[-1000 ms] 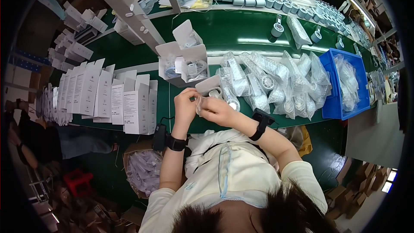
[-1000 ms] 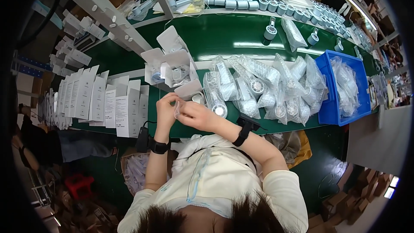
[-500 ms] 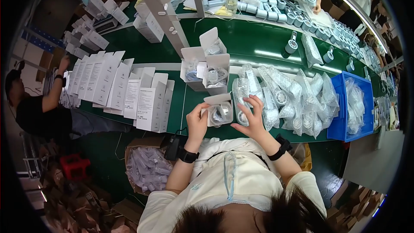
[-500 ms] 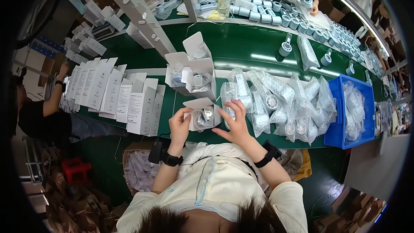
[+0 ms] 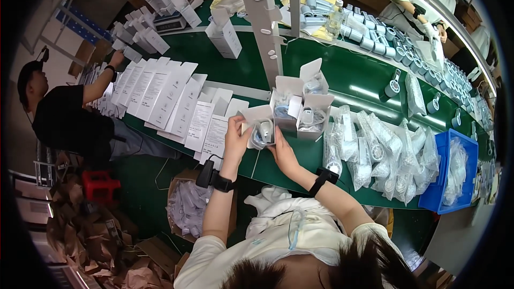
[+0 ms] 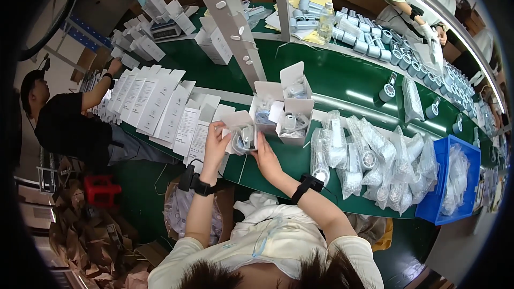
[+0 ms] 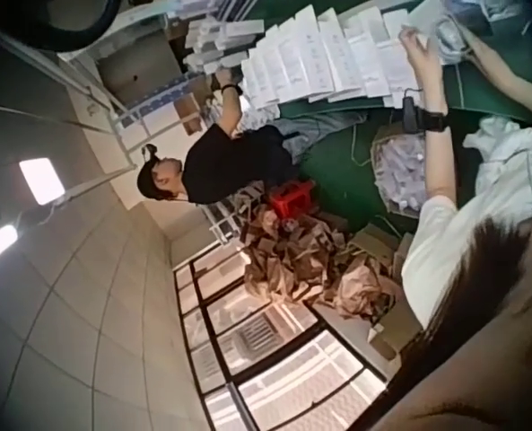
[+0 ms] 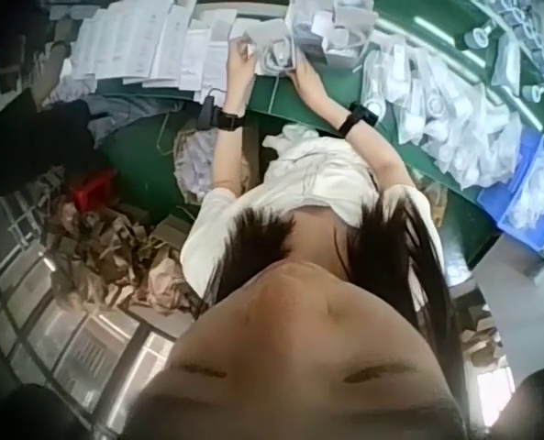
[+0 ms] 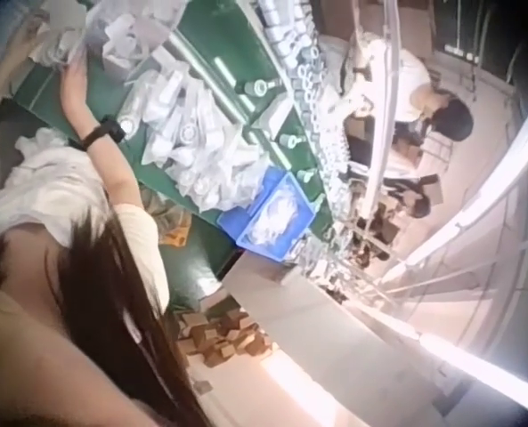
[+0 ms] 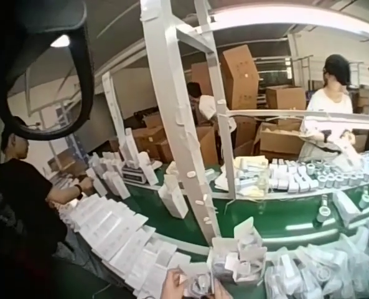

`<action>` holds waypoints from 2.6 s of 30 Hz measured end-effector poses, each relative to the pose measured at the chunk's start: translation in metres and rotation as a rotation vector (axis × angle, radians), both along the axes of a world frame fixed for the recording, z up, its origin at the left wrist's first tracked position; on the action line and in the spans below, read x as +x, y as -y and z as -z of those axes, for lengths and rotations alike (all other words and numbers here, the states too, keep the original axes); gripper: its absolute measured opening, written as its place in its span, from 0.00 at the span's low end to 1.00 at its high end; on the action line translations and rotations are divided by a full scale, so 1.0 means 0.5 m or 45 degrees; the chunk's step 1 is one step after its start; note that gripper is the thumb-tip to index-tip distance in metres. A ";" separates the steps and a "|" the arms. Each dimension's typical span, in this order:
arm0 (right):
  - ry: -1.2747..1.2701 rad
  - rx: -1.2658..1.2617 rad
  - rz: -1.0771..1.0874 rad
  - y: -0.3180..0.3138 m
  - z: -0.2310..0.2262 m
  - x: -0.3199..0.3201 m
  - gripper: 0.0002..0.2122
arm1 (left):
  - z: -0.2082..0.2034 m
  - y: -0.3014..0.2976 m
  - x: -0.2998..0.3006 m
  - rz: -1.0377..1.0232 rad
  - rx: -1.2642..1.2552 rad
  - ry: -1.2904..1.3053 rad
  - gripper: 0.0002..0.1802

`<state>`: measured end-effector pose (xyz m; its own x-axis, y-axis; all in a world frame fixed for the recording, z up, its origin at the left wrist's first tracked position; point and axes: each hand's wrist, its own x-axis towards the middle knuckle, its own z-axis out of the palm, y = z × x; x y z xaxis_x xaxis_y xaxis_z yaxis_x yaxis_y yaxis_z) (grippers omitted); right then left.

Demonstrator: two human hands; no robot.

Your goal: The person packs handheld fans by placing them into cardboard boxes, then gathers the boxed fans and places them into a large sack.

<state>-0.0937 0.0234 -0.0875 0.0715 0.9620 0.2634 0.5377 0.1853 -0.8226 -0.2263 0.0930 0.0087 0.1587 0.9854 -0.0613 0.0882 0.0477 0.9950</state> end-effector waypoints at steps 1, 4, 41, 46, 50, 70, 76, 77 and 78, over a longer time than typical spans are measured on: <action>0.001 -0.001 0.020 -0.012 0.003 -0.001 0.34 | -0.013 -0.002 -0.015 -0.033 0.169 -0.250 0.21; 0.065 0.052 0.052 -0.004 0.008 0.002 0.32 | -0.099 -0.058 -0.112 -0.338 0.773 -0.973 0.35; 0.256 -0.248 0.721 0.181 -0.114 0.626 0.23 | -0.129 0.257 0.318 0.631 -0.017 0.295 0.48; 0.656 -1.160 0.142 0.058 -0.029 0.716 0.25 | -0.103 0.256 0.284 0.400 0.122 0.037 0.43; 0.448 -1.031 0.208 0.072 0.011 0.758 0.31 | -0.062 0.263 0.244 0.332 0.324 -0.267 0.40; -1.242 0.529 0.919 0.092 -0.263 0.241 0.24 | 0.090 0.231 0.241 0.196 0.357 -0.530 0.40; -0.575 0.760 0.883 0.092 -0.198 0.209 0.25 | 0.131 0.233 0.230 0.165 0.727 -0.367 0.42; -0.471 0.806 0.856 0.093 -0.198 0.210 0.25 | 0.134 0.235 0.227 0.207 0.720 -0.358 0.42; -0.363 0.849 0.824 0.095 -0.199 0.216 0.26 | 0.138 0.237 0.225 0.149 0.694 -0.351 0.42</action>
<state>0.0141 -0.0243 0.0119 0.6800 0.3733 0.6311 0.4963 0.3993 -0.7709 -0.1136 -0.0256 -0.0602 0.3173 0.8637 0.3916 0.3196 -0.4862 0.8133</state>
